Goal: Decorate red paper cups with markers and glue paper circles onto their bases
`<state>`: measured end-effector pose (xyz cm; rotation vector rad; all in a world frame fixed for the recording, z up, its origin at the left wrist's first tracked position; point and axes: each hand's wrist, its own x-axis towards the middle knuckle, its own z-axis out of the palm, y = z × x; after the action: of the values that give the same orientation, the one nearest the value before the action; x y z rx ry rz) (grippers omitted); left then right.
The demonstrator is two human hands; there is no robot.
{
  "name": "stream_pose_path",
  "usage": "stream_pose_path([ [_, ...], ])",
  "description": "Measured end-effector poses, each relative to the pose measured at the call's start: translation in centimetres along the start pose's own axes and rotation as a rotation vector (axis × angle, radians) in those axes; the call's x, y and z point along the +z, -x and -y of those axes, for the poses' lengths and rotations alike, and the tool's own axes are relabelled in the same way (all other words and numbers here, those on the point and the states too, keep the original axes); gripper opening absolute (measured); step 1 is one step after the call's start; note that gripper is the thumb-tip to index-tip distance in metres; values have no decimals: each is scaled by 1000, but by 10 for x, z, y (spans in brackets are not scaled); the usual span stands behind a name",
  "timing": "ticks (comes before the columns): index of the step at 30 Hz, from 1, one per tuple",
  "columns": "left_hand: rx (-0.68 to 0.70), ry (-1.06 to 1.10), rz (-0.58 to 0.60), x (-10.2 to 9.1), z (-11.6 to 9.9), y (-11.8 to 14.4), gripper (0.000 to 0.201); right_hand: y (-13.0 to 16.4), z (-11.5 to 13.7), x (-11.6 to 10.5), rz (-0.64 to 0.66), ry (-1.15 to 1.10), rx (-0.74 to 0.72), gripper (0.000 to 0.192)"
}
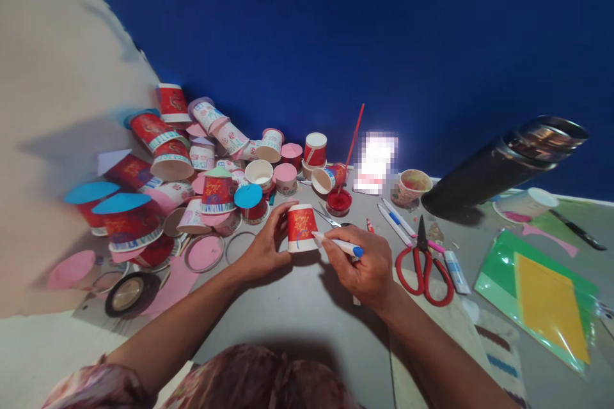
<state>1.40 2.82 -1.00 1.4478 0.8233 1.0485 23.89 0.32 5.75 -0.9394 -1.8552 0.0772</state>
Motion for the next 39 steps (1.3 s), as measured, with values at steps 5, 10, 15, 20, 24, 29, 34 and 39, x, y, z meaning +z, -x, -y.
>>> stream_pose_path([
  [5,11,16,12,0,0,0,100,-1,4,-1,-8,-24,17,11],
  [10,16,19,27,1,0,1,99,0,4,1,18,-28,17,11],
  [15,33,38,32,0,2,0,99,0,1,1,-19,-12,12,11],
  [20,13,41,31,0,2,0,98,-1,2,1,-15,-2,23,12],
  [24,10,37,26,0,0,0,98,-1,1,0,-10,1,11,12],
  [29,-6,34,26,-1,-1,0,98,0,-1,-1,-34,11,23,11],
  [34,3,50,26,0,-3,-1,98,1,-3,-1,-24,-22,48,10],
  [39,-42,61,14,0,-9,-1,98,1,-3,-5,36,-56,114,16],
])
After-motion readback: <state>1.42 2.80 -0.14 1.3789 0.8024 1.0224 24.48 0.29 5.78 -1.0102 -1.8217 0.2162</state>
